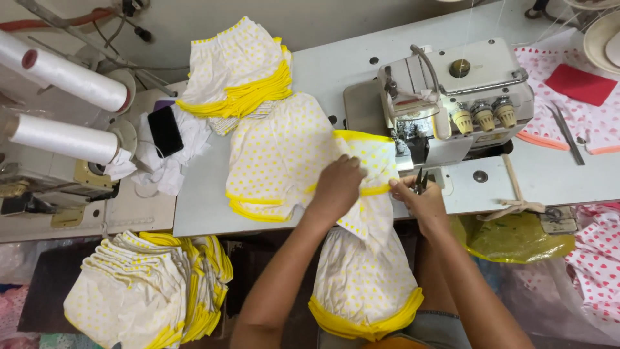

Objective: Trimming loose threads from finished baby shorts using snips and stacking them on a work table.

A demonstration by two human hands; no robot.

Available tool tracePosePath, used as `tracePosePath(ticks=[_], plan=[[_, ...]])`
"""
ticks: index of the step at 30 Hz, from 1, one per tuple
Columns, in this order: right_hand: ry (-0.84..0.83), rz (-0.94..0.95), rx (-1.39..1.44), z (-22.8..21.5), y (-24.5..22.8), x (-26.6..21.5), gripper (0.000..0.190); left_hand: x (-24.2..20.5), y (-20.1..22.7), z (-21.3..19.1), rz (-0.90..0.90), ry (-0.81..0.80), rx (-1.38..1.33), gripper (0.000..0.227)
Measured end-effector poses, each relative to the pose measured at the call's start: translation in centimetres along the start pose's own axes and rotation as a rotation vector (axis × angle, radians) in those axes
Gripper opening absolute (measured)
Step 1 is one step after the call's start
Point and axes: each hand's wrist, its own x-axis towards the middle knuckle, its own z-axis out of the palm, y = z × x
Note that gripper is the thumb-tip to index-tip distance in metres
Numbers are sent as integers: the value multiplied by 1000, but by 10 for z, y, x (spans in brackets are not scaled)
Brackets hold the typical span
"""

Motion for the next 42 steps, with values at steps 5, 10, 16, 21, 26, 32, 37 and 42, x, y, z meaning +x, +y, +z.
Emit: tracePosePath(ticks=[5, 10, 16, 21, 26, 32, 37, 42], plan=[[86, 29, 140, 7, -3, -11, 31, 34, 25, 36, 83, 290, -96, 47], [249, 11, 285, -14, 30, 21, 27, 46, 48, 55, -130, 251, -74, 54], [388, -232, 333, 1, 32, -6, 23, 54, 39, 57, -106, 199, -80, 54], [141, -509, -151, 40, -36, -9, 10, 92, -11, 82, -25, 187, -37, 52], [162, -614, -535, 40, -42, 20, 5, 79, -20, 51, -144, 120, -30, 62], [-74, -337, -639, -7, -1, -39, 13, 4, 20, 2, -208, -22, -120, 61], [-294, -293, -967, -23, -94, -53, 55, -5, 10, 4, -268, 4, -131, 74], [-22, -777, -1224, -18, -82, 9, 32, -14, -2, 20, -338, 109, -269, 48]])
